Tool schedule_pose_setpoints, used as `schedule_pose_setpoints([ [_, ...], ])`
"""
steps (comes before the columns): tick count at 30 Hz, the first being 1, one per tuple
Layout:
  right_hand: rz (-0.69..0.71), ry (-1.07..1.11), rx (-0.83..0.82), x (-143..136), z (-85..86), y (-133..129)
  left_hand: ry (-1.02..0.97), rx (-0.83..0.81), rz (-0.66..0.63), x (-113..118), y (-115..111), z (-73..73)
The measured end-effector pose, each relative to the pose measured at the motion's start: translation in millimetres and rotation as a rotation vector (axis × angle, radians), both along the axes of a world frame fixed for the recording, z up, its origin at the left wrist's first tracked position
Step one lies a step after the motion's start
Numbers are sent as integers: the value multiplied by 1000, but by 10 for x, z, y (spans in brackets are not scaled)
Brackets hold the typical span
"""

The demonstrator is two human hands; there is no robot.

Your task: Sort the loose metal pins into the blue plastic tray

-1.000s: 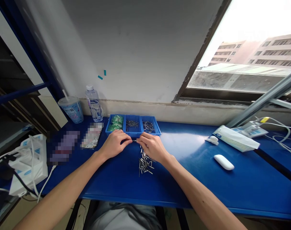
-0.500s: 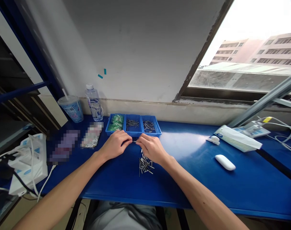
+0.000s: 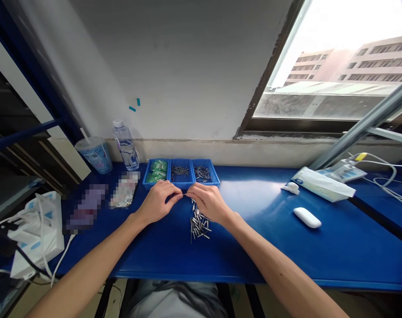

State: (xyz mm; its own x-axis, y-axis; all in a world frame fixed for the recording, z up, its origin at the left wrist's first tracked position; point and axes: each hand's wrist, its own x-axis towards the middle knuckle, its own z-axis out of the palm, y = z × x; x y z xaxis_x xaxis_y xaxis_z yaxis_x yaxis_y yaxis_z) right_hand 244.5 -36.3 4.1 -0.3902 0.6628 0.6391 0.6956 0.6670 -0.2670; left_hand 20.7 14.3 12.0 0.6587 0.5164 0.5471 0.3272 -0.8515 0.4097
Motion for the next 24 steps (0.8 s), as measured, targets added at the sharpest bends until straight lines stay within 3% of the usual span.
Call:
schedule_pose_setpoints([
  [2,29,64,76,70,67,-10,-15,-25,41,-25,22,18],
  [4,-35,142,179,139,126,-22,-8,-45,58,-54,46,25],
  [8,-411,274,298,251,186,1,133,-107,-72,-68,55,5],
  [11,-582,172,260,290,161,63,252,-132,-195,-15,5,-32],
  [19,-371,-31,119,85,40,65,369,-41,-154,117,-73,-188],
  [24,-322,-35,77,22,31,38,361,-10,-149,100,-43,-194],
])
